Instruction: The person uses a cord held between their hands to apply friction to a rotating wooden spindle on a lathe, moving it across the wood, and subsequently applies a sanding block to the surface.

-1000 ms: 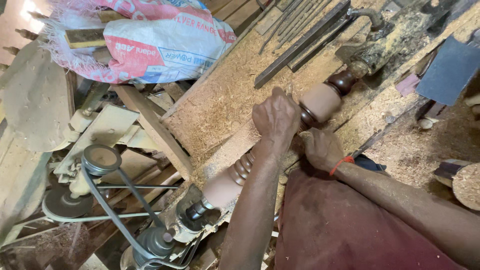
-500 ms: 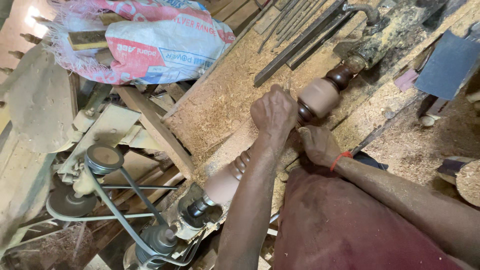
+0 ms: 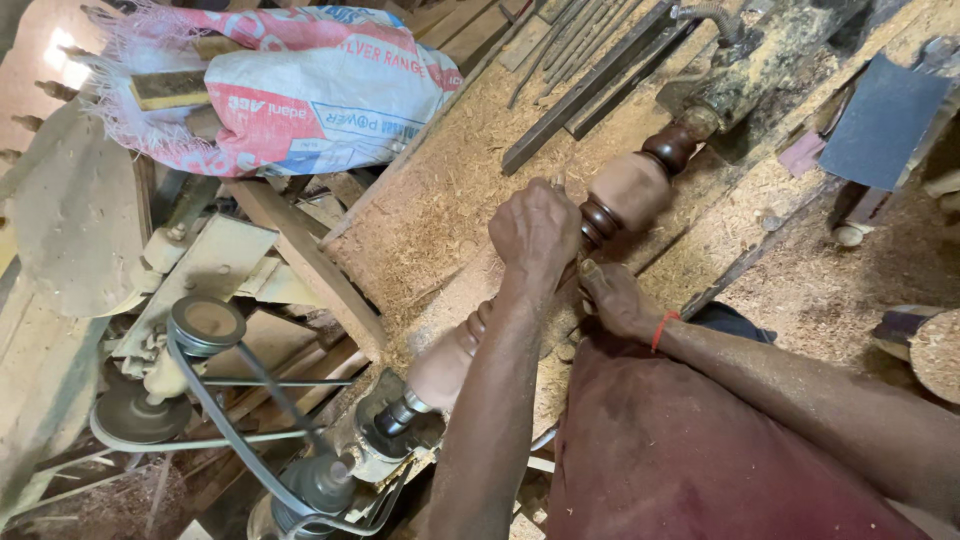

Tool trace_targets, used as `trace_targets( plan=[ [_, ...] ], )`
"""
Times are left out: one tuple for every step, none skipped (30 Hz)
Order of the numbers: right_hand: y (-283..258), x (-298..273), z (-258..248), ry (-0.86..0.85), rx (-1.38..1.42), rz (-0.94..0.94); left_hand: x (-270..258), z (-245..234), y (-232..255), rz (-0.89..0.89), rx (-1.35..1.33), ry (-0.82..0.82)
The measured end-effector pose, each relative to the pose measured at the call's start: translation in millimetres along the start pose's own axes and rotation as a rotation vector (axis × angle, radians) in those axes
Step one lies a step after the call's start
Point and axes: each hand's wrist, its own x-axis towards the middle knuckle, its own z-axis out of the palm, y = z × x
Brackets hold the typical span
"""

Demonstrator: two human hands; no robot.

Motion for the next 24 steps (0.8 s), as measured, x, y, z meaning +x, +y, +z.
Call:
trace_targets(
  plan=[
    [-1.0,1.1,-0.7,0.003,-0.011,0.000,0.9,-2.8,0.1,0.029,0.019,0.013],
    [-1.0,1.4,-1.7,0.005,-0.022,0.002,0.6,-5.1,0.4,0.057,0.038,0.024],
    [-0.7,2.7,-3.3,0.021,-0.037,0.003,1.4,-6.6,0.9,0.084,0.056,0.035],
    [-0.2,2.9,-4.9,0.034,-0.052,0.006,1.6,-7.7,2.0,0.034,0.023,-0.010],
    [0.1,3.2,-6.2,0.046,-0.067,0.009,2.7,-8.4,3.1,-0.016,-0.009,-0.056],
    [0.5,4.5,-8.9,0.056,-0.070,0.015,5.2,-8.5,4.9,-0.068,-0.042,-0.101],
    [1.1,6.1,-12.5,0.066,-0.074,0.021,9.0,-8.2,6.5,-0.022,-0.010,-0.086],
    [1.8,4.3,-14.0,0.075,-0.077,0.032,10.1,-8.0,7.7,0.022,0.023,-0.077],
    [2.1,1.2,-15.2,0.078,-0.095,0.011,10.4,-8.3,8.7,0.066,0.055,-0.068],
    [1.1,1.9,-17.2,0.078,-0.113,-0.019,12.6,-9.5,9.0,0.000,0.013,-0.109],
    [-0.5,3.2,-17.6,0.077,-0.131,-0.050,14.5,-10.8,9.2,-0.065,-0.030,-0.148],
    [-1.6,3.1,-18.1,0.100,-0.140,-0.059,15.1,-11.0,9.9,-0.130,-0.078,-0.192],
    [-2.4,3.1,-18.6,0.122,-0.150,-0.067,15.6,-11.3,9.4,-0.106,-0.053,-0.213],
    [-2.8,2.0,-18.7,0.140,-0.159,-0.075,14.7,-11.9,8.4,-0.085,-0.027,-0.236],
    [-2.6,-0.2,-19.9,0.129,-0.171,-0.061,13.6,-12.3,7.3,-0.065,-0.001,-0.259],
    [-2.6,-0.6,-20.5,0.117,-0.181,-0.053,13.6,-13.3,4.8,-0.080,-0.006,-0.274],
    [-2.2,-0.8,-20.1,0.105,-0.190,-0.045,13.4,-14.0,2.4,-0.095,-0.011,-0.289],
    [-0.8,-1.1,-19.8,0.091,-0.173,-0.060,13.1,-14.0,0.7,-0.107,-0.018,-0.306],
    [1.7,-1.4,-20.4,0.078,-0.156,-0.074,12.7,-13.6,-1.2,-0.050,0.002,-0.304],
    [5.3,-1.5,-21.3,0.070,-0.141,-0.086,12.6,-11.9,-1.8,0.013,0.018,-0.303],
    [9.0,-1.0,-20.9,0.053,-0.153,-0.033,12.5,-10.2,-2.4,0.076,0.033,-0.302],
    [12.4,-0.7,-20.5,0.037,-0.166,0.021,12.0,-8.7,-2.7,0.055,0.035,-0.320],
    [15.1,-0.5,-20.0,0.021,-0.178,0.075,11.3,-7.3,-2.5,0.033,0.036,-0.338],
    [16.9,0.5,-19.1,0.024,-0.187,0.061,11.2,-6.4,-3.1,0.012,0.039,-0.355]
  ],
)
